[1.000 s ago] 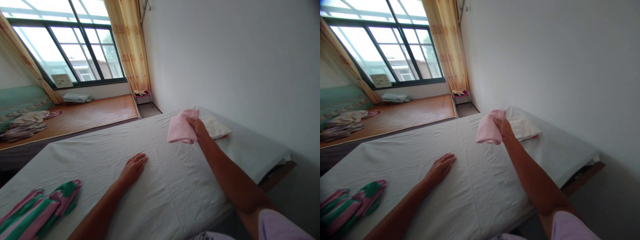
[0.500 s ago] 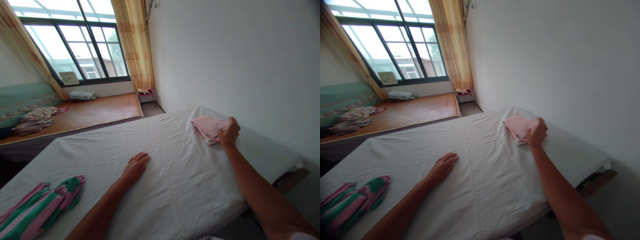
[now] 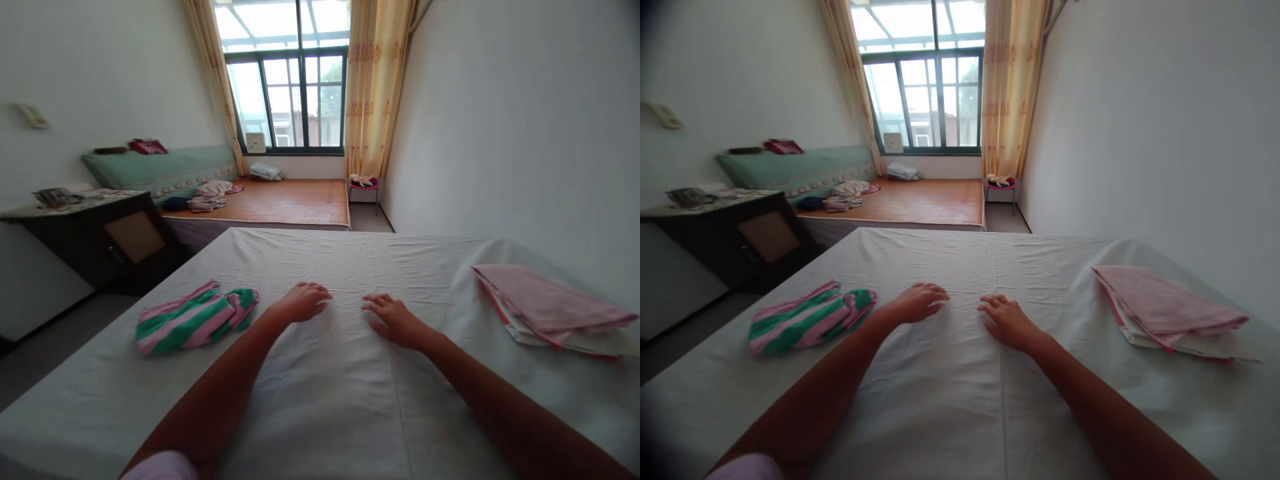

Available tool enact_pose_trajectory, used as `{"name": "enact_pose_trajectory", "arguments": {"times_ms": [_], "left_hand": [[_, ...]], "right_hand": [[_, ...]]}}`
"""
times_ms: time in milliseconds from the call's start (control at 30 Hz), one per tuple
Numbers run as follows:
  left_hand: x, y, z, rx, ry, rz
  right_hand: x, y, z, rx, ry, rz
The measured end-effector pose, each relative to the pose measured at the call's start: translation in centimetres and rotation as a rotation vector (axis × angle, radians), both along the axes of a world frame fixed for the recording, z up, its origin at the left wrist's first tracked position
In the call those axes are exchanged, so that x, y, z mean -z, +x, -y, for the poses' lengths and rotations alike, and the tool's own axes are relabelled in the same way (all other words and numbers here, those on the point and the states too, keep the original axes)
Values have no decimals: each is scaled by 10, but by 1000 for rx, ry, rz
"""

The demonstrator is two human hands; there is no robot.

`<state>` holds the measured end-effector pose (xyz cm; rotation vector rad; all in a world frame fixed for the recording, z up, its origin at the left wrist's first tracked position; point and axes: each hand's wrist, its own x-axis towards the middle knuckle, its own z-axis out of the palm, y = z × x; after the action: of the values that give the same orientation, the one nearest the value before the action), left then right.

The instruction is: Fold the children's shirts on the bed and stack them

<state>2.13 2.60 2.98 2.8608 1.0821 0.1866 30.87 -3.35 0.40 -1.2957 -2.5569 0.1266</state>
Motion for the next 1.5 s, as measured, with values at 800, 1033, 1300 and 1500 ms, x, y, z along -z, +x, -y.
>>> {"name": "enact_pose_trajectory", "arguments": {"times_ms": [800, 1033, 1300, 1500], "left_hand": [[78, -62, -77, -217, 188, 103], [78, -65, -78, -230, 175, 97], [76, -64, -76, -223, 169, 99], [70, -61, -73, -207, 157, 123]], "right_hand": [[-23, 293, 19, 1122, -4, 229], [-38, 305, 18, 1134, -21, 192], [-68, 301, 16, 1231, 20, 205], [-108, 305, 11, 1377, 222, 242]]}}
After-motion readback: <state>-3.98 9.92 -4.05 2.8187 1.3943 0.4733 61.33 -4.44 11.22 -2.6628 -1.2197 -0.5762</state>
